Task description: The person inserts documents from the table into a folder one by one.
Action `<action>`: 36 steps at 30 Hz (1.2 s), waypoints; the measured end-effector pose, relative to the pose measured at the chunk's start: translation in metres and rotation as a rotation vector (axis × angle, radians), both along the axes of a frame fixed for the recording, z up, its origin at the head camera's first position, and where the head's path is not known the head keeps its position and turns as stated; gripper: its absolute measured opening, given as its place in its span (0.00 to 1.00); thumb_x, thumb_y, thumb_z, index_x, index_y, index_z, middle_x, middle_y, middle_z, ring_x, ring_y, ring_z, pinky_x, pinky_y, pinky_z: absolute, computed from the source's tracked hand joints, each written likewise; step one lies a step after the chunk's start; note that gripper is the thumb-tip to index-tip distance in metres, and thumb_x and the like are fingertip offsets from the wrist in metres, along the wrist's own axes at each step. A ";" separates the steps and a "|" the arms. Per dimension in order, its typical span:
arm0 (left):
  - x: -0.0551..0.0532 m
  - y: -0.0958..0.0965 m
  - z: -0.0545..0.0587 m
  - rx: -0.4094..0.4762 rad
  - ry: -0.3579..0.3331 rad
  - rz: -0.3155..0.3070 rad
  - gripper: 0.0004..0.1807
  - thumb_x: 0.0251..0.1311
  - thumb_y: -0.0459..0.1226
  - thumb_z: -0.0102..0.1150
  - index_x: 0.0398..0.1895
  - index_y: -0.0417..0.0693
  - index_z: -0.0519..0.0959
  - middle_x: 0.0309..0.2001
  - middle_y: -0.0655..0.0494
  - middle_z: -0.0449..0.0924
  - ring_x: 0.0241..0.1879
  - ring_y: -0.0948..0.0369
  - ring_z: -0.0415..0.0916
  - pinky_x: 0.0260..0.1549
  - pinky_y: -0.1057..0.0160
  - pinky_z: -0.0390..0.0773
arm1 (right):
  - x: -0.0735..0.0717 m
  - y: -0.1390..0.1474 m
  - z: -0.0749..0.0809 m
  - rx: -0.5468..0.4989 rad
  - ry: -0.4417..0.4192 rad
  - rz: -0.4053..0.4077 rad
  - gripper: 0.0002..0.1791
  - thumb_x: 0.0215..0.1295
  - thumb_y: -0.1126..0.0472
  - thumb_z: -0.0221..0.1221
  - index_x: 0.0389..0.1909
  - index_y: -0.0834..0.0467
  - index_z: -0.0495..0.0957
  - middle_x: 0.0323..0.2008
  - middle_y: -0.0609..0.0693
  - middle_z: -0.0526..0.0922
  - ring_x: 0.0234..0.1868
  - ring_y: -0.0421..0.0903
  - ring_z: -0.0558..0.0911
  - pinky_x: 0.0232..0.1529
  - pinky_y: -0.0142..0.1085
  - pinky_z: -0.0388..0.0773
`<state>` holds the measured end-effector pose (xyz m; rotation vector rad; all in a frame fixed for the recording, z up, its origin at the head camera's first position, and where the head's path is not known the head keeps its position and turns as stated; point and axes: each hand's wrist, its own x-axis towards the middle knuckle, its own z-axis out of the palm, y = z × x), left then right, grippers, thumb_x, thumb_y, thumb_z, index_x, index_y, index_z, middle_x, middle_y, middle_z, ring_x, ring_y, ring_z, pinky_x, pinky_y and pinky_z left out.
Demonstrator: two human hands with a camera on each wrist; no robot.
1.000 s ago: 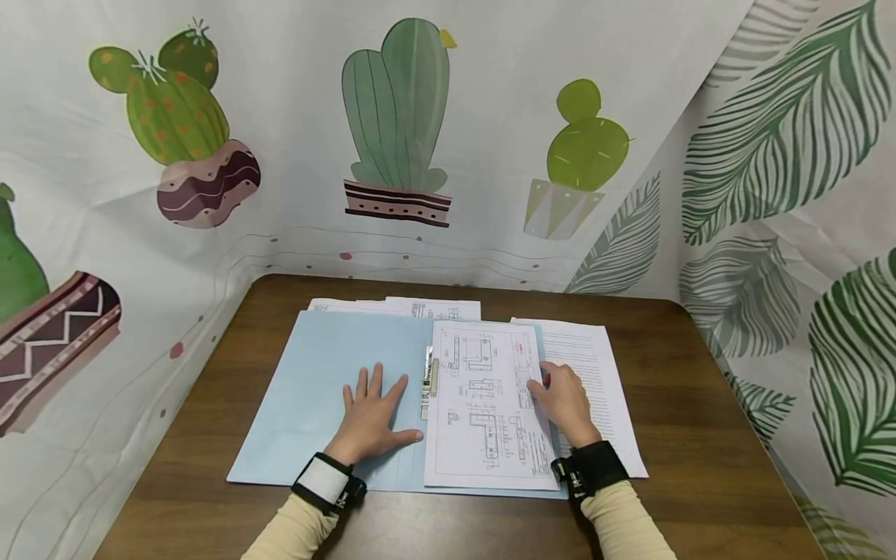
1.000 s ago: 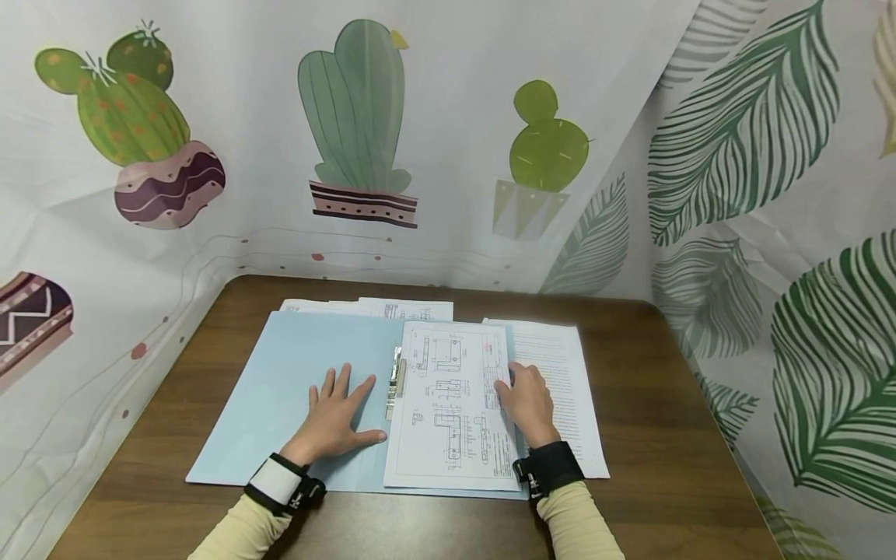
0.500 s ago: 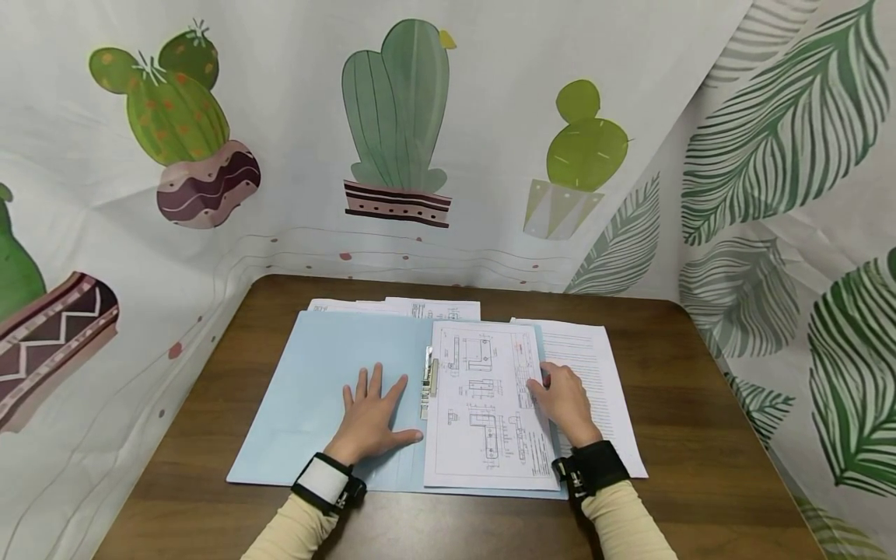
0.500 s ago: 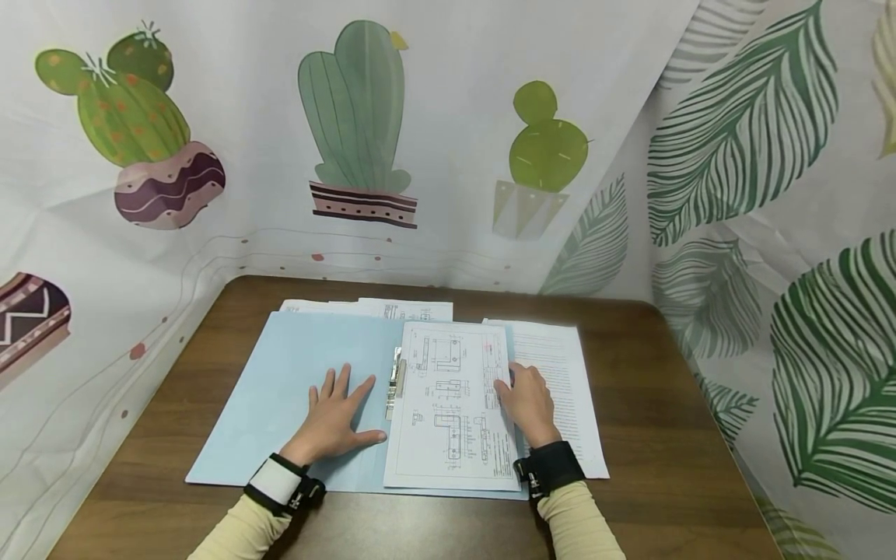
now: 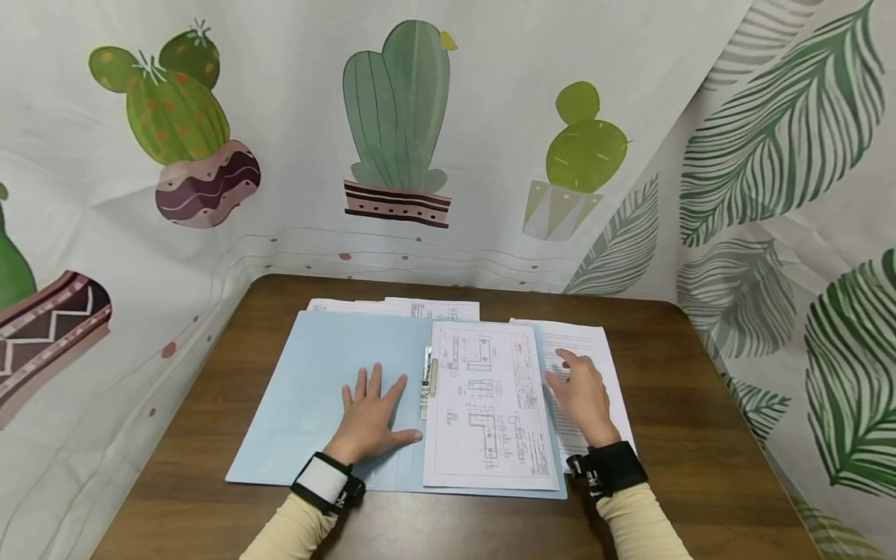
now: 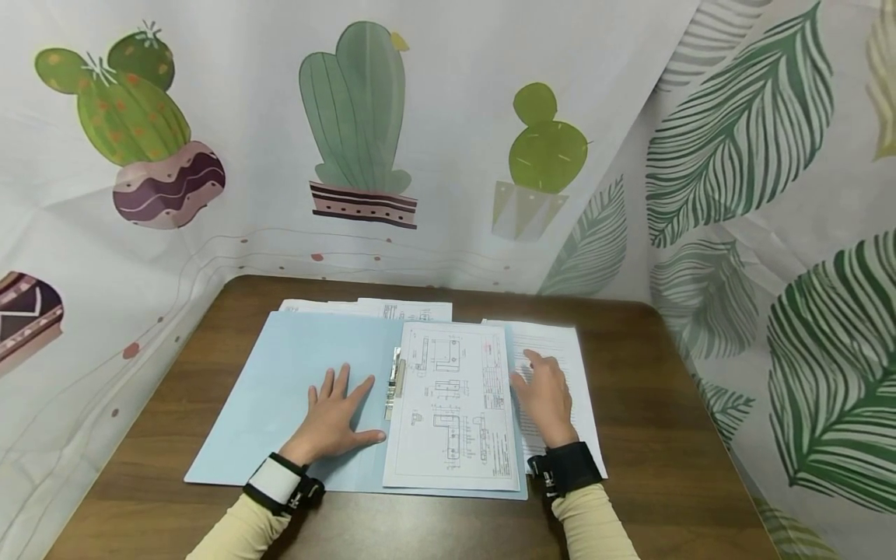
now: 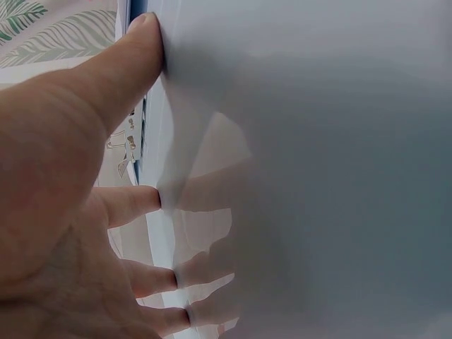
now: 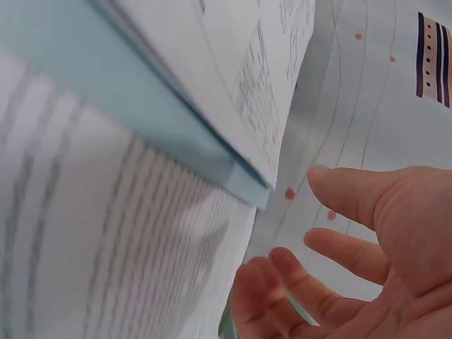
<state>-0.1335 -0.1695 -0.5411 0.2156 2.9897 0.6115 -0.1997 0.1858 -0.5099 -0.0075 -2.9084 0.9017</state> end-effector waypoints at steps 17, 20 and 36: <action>-0.001 -0.001 -0.002 0.006 0.013 -0.010 0.55 0.47 0.63 0.76 0.75 0.44 0.68 0.77 0.24 0.48 0.75 0.25 0.40 0.64 0.20 0.43 | -0.001 0.043 0.015 0.044 -0.006 -0.088 0.37 0.69 0.58 0.65 0.76 0.62 0.64 0.71 0.73 0.61 0.67 0.73 0.63 0.58 0.69 0.68; -0.001 -0.002 -0.002 0.000 0.009 -0.009 0.55 0.48 0.62 0.75 0.75 0.44 0.68 0.77 0.24 0.47 0.76 0.25 0.39 0.65 0.20 0.43 | 0.000 0.053 0.018 0.044 -0.001 -0.094 0.38 0.69 0.59 0.65 0.76 0.62 0.63 0.71 0.73 0.60 0.68 0.75 0.61 0.58 0.71 0.66; -0.001 -0.001 -0.005 0.004 -0.005 -0.005 0.56 0.48 0.63 0.75 0.76 0.44 0.68 0.78 0.25 0.45 0.76 0.26 0.38 0.65 0.20 0.41 | 0.004 0.091 0.024 0.066 -0.081 -0.177 0.41 0.69 0.56 0.65 0.78 0.61 0.58 0.72 0.77 0.56 0.68 0.80 0.57 0.54 0.74 0.66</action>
